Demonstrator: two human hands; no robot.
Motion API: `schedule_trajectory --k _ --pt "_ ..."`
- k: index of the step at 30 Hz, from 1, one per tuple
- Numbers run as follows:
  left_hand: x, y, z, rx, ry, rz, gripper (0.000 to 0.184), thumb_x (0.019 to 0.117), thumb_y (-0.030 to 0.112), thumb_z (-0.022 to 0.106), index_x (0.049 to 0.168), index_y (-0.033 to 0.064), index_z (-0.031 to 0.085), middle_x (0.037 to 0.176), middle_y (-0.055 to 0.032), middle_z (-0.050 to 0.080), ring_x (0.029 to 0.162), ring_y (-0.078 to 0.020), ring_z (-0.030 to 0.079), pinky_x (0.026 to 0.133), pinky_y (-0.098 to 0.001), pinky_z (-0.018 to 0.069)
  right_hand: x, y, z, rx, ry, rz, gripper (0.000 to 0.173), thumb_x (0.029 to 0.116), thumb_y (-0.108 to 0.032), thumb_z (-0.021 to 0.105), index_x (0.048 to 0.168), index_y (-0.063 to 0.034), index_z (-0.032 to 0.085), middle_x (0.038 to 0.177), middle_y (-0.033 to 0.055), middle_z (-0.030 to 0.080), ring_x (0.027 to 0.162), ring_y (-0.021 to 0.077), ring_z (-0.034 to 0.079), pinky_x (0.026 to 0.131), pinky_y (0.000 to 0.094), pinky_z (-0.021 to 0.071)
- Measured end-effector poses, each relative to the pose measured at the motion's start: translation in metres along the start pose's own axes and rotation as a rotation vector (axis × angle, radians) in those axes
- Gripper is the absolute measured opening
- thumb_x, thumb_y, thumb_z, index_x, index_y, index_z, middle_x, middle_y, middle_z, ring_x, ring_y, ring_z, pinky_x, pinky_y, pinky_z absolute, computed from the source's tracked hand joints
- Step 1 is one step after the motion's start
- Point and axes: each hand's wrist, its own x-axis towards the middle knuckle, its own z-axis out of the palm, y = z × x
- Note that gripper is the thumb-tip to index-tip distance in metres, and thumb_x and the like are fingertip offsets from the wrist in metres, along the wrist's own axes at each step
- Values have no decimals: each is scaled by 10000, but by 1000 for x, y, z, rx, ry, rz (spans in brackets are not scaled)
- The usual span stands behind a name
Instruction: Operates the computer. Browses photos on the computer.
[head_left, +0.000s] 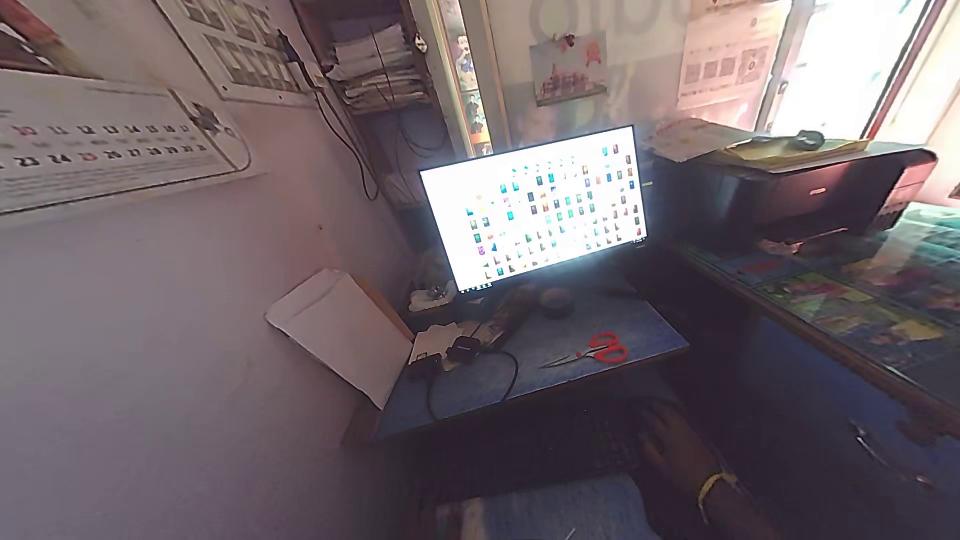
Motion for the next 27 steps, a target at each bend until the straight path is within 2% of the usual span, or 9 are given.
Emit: schedule_trajectory --k 10,14,18,27 --pt "1 -6 6 0 -2 2 676 1013 500 442 1474 10 505 1619 -259 337 1506 -405 340 1219 -532 307 0 0 1 -9 -9 8 514 989 -401 538 1451 -184 593 1559 103 488 1455 288 445 1197 452 371" --pt "1 -13 13 -47 17 25 645 999 443 555 1452 -15 521 1636 -253 306 1523 -406 302 1230 -518 291 0 -1 0 -3 -29 25 511 990 -404 541 1451 -189 592 1556 108 488 1452 286 448 1197 447 374" --pt "0 -4 3 2 -10 0 675 1011 525 439 1468 34 518 1626 -243 333 1505 -376 352 1209 -510 333 0 0 1 -7 -19 18 518 988 -410 538 1457 -197 587 1548 110 497 1447 289 455 1193 449 380" --pt "0 -4 4 -10 4 9 684 1011 518 439 1468 15 512 1604 -269 356 1490 -412 367 1205 -530 333 -1 1 2 -11 11 -6 511 983 -398 546 1447 -191 597 1532 120 511 1430 300 475 1178 457 398"
